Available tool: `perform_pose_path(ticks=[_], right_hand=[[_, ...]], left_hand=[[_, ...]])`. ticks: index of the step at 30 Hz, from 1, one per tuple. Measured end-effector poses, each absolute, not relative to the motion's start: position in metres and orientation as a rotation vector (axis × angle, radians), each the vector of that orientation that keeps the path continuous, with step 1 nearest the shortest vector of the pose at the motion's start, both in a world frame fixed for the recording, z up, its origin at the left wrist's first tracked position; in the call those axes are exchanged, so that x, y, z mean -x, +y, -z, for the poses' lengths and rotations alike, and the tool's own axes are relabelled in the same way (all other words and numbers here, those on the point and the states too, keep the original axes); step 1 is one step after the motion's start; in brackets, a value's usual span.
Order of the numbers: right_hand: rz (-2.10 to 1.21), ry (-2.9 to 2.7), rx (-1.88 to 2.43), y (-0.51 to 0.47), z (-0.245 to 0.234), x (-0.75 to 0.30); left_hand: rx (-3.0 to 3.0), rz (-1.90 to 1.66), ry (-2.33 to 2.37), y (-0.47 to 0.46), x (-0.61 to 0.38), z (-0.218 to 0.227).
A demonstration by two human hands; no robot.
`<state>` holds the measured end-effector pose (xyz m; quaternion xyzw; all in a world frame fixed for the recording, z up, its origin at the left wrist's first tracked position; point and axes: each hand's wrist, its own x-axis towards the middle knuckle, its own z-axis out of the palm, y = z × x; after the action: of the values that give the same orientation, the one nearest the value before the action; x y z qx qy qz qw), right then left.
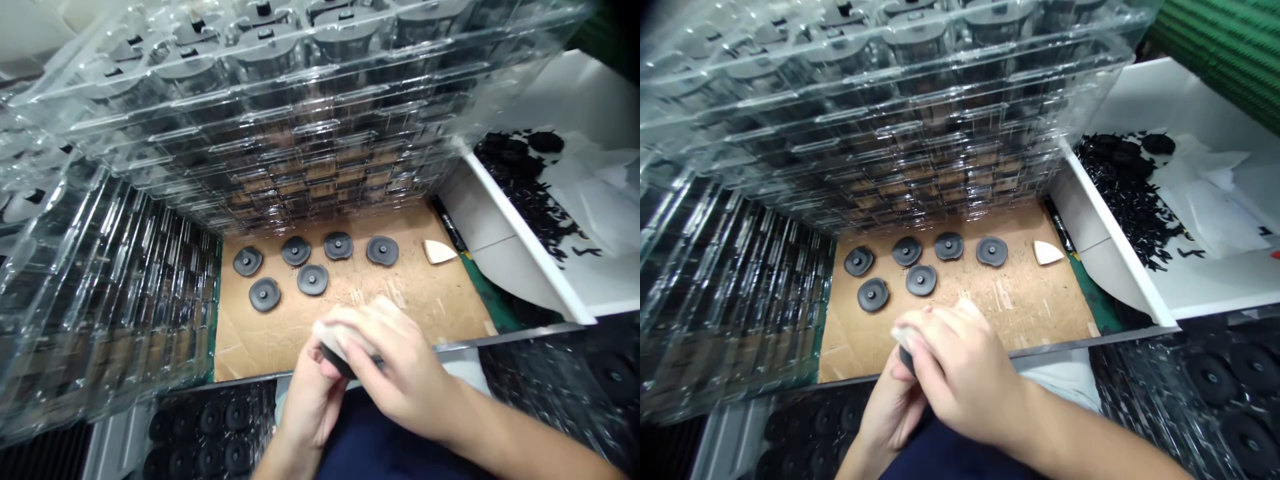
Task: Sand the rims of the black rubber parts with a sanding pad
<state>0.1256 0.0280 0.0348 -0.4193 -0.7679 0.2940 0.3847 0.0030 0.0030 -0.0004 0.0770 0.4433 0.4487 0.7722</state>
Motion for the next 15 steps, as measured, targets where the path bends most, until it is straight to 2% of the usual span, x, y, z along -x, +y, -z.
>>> perform_pose_path(ticks=[2, 8, 12, 15], right_hand=[[-0.666, -1.933, 1.058, 0.027, -0.036, -0.127], [-0.812, -2.065, 0.991, 0.004, -0.038, -0.158], [-0.654, -2.060, 1.233, 0.008, -0.045, -0.167], [-0.534, -2.143, 1.043, 0.025, -0.054, -0.158]], left_hand=[[-0.185, -0.961, 0.926, 0.003, -0.005, -0.003], [-0.147, -0.982, 0.823, 0.003, 0.004, -0.003], [-0.147, -0.949, 0.780, 0.001, -0.002, -0.001], [-0.143, -0.910, 0.862, -0.004, -0.007, -0.006]])
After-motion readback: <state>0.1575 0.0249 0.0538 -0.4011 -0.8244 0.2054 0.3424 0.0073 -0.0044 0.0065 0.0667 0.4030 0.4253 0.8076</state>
